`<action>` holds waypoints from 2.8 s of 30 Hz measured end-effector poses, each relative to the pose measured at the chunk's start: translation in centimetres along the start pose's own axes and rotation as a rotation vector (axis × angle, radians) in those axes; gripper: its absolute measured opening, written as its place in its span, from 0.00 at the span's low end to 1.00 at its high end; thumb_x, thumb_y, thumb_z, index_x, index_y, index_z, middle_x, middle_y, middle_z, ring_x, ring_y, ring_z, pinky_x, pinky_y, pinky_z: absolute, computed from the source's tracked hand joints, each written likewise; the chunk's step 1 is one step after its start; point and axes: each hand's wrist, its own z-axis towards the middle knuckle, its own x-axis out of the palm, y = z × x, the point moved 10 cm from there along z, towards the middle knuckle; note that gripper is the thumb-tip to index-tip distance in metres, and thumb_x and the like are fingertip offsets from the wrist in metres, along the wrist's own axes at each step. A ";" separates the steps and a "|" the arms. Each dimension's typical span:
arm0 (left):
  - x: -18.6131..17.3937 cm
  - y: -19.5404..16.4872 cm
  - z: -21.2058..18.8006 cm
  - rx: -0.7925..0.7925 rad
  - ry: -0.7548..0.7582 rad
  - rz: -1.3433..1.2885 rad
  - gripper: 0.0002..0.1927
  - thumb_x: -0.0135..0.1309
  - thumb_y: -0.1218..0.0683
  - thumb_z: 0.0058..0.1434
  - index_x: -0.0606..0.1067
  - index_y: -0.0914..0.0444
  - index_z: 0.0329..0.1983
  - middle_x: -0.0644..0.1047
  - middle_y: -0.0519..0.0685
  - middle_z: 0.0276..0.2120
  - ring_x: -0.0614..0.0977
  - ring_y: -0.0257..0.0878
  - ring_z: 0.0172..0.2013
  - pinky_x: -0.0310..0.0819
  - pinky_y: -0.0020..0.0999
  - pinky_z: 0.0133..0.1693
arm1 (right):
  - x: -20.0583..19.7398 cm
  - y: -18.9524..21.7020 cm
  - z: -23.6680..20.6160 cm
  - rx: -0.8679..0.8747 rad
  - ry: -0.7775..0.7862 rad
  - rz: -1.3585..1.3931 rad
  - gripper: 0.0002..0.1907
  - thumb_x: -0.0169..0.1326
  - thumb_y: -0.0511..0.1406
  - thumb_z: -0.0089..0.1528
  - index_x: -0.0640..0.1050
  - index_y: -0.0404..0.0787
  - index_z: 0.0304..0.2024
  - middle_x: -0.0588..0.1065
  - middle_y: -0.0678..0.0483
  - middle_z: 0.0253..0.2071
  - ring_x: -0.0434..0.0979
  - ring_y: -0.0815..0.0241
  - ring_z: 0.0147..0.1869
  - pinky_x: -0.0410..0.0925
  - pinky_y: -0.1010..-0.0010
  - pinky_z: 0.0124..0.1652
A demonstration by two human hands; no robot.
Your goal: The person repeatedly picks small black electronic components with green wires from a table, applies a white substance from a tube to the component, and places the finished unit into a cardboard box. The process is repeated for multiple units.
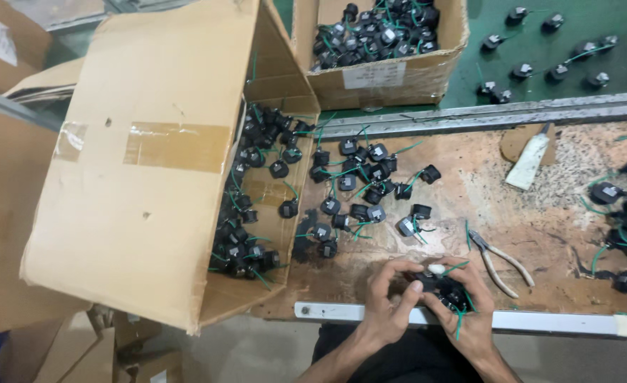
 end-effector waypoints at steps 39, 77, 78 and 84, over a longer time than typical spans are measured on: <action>-2.1 -0.8 -0.9 0.203 -0.069 0.081 0.22 0.64 0.63 0.58 0.73 0.64 0.56 0.76 0.54 0.51 0.79 0.47 0.53 0.73 0.41 0.56 | 2.6 1.5 0.2 -0.017 0.160 0.063 0.13 0.55 0.36 0.68 0.75 0.34 0.51 0.75 0.47 0.48 0.78 0.54 0.48 0.71 0.67 0.46; -1.5 -3.0 -1.2 0.268 0.052 0.101 0.13 0.57 0.60 0.67 0.78 0.65 0.55 0.81 0.55 0.56 0.81 0.49 0.58 0.73 0.43 0.63 | 1.5 0.2 -1.1 0.010 0.097 0.040 0.23 0.66 0.32 0.56 0.74 0.35 0.52 0.74 0.45 0.53 0.77 0.50 0.57 0.70 0.63 0.55; -1.4 -3.2 -1.3 0.255 0.071 0.111 0.12 0.57 0.61 0.68 0.78 0.65 0.54 0.81 0.55 0.56 0.80 0.49 0.59 0.72 0.44 0.64 | 1.5 0.2 -1.2 0.025 0.094 0.042 0.23 0.66 0.32 0.57 0.74 0.35 0.52 0.74 0.45 0.53 0.77 0.50 0.57 0.70 0.64 0.55; -0.9 -4.7 -0.2 0.183 0.122 0.068 0.16 0.53 0.60 0.69 0.74 0.63 0.60 0.78 0.54 0.61 0.77 0.49 0.62 0.71 0.43 0.64 | 1.2 0.7 -1.2 0.048 0.091 0.107 0.22 0.64 0.32 0.60 0.72 0.36 0.54 0.73 0.45 0.55 0.77 0.53 0.58 0.71 0.66 0.55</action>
